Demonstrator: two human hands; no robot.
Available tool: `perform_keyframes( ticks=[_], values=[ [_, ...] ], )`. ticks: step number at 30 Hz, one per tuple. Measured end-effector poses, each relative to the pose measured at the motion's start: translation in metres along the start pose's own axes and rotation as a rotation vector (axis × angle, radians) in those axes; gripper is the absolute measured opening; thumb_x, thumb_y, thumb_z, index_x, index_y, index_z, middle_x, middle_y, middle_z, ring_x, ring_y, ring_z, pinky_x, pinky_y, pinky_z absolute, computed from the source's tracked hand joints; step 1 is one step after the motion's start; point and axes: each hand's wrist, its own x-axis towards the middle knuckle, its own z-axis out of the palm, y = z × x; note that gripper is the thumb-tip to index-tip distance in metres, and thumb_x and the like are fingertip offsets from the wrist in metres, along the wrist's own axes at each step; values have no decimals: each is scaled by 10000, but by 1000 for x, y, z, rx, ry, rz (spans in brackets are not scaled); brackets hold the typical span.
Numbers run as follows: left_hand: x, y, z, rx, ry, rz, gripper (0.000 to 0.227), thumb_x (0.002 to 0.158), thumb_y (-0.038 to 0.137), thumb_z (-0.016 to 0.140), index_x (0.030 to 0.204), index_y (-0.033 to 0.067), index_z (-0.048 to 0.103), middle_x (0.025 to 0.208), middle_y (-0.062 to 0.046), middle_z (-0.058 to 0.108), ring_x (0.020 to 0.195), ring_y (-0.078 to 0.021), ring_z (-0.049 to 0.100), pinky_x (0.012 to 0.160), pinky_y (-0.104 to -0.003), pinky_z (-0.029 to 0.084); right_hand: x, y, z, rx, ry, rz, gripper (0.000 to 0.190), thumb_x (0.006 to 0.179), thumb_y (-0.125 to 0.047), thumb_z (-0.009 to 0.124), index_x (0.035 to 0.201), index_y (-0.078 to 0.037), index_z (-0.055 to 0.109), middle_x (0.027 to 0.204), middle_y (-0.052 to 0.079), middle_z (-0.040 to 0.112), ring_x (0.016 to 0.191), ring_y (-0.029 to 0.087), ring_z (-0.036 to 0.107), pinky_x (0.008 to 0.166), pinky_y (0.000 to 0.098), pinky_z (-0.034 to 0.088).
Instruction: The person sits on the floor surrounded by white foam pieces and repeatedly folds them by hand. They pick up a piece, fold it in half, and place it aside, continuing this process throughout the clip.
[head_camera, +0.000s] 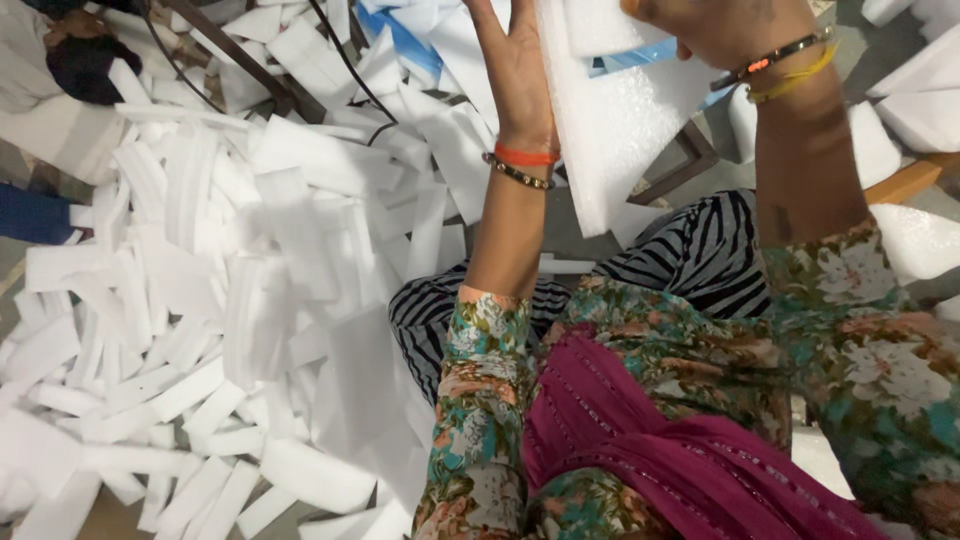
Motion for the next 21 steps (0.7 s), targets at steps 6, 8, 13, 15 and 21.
perform_keyframes(
  ticks=[6, 8, 13, 15, 21],
  values=[
    [-40, 3, 26, 518, 45, 86, 934, 1082, 757, 173, 1679, 41, 119, 1768, -87, 84, 1663, -220, 61, 1385, -340, 4, -31, -44, -8, 194, 70, 173, 361, 980, -184, 794, 1265, 5, 679, 1026, 158, 735, 589, 182, 644, 479, 323, 522],
    [-56, 1, 22, 751, 44, 128, 891, 1089, 735, 176, 1656, 48, 163, 1741, -90, 130, 1639, -232, 99, 1369, -353, 35, -48, -45, -1, 228, 58, 76, 423, 1035, -179, 818, 1397, -27, 662, 1075, 163, 760, 631, 173, 666, 581, 308, 561],
    [-102, -4, -14, 1092, 95, 128, 792, 1107, 679, 182, 1599, 65, 272, 1673, -98, 243, 1581, -262, 195, 1331, -387, 113, -79, -37, 58, 128, 68, -28, 523, 1002, -209, 857, 1473, -97, 658, 1124, 160, 765, 747, 187, 722, 685, 298, 600],
    [-123, -7, -36, 1216, 138, 102, 757, 1114, 656, 184, 1577, 71, 316, 1646, -101, 288, 1558, -275, 234, 1316, -400, 144, -88, -37, 88, 67, 98, -79, 551, 975, -245, 854, 1474, -128, 655, 1204, 157, 754, 902, 228, 763, 807, 324, 612],
    [-191, 1, -99, 1587, 287, -6, 673, 1134, 589, 192, 1508, 91, 447, 1565, -109, 423, 1488, -311, 349, 1271, -440, 237, -116, -14, 172, 534, -380, 570, 544, 930, -349, 684, 1446, -205, 591, 1403, 83, 661, 766, 316, 711, 723, 381, 594]
  ],
)
